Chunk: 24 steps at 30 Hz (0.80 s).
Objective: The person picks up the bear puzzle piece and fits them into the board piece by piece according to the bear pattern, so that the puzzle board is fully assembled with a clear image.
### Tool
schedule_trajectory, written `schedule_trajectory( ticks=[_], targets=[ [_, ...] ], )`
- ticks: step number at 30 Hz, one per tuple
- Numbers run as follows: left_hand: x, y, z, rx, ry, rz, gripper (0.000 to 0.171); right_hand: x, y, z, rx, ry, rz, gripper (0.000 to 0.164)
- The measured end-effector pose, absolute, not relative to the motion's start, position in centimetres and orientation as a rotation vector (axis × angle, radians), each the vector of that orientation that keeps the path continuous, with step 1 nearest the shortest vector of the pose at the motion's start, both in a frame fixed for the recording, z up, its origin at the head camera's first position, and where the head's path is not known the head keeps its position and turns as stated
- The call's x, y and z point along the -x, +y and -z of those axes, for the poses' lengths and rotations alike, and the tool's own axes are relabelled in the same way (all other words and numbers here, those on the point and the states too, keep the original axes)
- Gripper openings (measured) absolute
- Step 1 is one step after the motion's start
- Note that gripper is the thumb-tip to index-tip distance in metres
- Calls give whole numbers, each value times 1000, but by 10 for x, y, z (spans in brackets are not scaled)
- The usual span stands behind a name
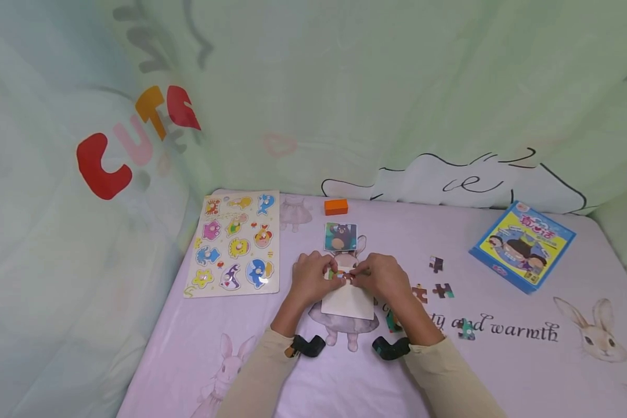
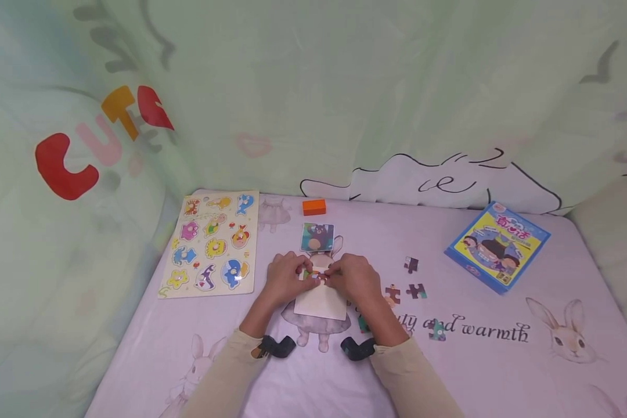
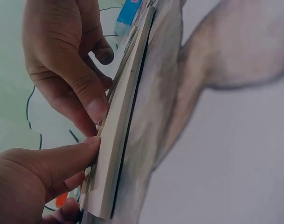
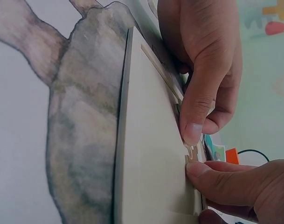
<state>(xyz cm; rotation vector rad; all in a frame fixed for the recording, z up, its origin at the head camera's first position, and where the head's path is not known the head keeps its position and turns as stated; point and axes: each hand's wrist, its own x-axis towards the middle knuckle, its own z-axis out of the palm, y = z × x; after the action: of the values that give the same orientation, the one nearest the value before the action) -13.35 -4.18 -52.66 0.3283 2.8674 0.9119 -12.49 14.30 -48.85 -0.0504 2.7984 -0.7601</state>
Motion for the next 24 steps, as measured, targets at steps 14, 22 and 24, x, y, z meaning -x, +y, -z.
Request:
schedule_trajectory(
  ticks=[14,22,24],
  targets=[
    [133,-42,525,-318,2857,-945,24,126,150,485,178,2808,769,16],
    [132,-42,525,-315,2855,-954,23,124,178,477,159,2830,820,29],
    [132,-43,525,-314,2855,-962,23,125,188,472,114,2861,829,30]
  ],
)
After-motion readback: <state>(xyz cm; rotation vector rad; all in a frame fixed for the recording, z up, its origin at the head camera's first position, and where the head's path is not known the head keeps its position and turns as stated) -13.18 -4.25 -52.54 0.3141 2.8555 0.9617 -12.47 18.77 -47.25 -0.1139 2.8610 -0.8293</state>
